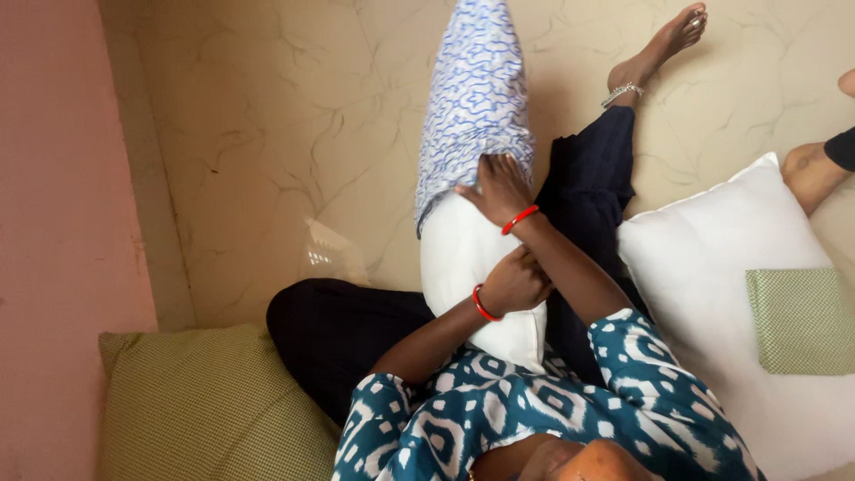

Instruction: The person sits on the floor and removes a blue and white patterned pillowcase from a white pillow. They pull the case off, set the pillow aside, and then fold the removed pillowcase on the floor.

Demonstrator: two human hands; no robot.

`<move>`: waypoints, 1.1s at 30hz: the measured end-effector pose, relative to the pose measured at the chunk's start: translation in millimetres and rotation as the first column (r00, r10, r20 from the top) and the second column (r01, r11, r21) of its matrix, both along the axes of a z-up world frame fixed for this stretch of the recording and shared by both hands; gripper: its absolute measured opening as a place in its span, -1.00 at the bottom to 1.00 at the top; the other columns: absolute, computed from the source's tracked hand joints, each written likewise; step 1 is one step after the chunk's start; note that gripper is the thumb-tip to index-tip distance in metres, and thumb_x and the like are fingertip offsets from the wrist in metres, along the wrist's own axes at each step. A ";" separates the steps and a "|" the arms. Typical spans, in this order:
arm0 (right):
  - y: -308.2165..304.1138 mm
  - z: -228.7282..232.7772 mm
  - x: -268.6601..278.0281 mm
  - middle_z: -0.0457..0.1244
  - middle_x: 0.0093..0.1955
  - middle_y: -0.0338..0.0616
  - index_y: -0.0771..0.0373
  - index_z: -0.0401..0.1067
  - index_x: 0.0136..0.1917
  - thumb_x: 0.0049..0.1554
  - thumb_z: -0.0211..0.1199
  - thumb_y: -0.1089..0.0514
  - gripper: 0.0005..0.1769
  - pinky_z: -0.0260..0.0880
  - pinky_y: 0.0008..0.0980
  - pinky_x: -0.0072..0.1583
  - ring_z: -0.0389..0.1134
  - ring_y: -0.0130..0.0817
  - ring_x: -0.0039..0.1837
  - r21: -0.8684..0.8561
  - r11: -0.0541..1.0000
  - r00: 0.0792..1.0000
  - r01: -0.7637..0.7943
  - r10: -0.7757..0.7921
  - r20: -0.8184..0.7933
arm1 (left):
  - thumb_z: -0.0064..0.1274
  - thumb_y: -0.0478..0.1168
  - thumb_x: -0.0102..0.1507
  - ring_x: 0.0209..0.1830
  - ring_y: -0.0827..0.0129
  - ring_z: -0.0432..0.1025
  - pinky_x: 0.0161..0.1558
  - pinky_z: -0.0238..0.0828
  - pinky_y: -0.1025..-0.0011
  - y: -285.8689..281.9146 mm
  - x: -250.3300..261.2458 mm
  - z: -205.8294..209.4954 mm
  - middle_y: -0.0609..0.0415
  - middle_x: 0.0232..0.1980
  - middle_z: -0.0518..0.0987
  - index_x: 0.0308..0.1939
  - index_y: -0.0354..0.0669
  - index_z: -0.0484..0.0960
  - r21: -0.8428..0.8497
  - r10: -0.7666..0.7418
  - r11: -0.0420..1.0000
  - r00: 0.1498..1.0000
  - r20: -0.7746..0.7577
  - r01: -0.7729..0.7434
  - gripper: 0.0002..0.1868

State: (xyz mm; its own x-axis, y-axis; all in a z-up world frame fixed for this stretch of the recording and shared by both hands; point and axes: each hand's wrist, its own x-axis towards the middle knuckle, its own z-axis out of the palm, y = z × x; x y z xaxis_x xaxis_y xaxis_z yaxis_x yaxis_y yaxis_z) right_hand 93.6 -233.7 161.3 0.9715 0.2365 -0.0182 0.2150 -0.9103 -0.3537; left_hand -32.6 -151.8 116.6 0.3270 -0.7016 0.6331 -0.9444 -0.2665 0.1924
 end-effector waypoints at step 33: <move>9.8 -171.5 4.7 0.14 0.42 0.42 0.55 0.18 0.39 0.31 0.05 -0.36 -0.13 -0.02 0.13 0.57 0.10 0.27 0.50 0.113 0.897 0.903 0.426 -0.430 0.009 | 0.04 0.27 0.32 -0.22 -0.23 0.55 -0.08 0.45 -0.04 113.7 88.1 -172.2 -0.37 -0.26 0.63 0.11 -0.44 0.57 0.275 0.704 0.441 0.138 -0.697 -0.854 -0.27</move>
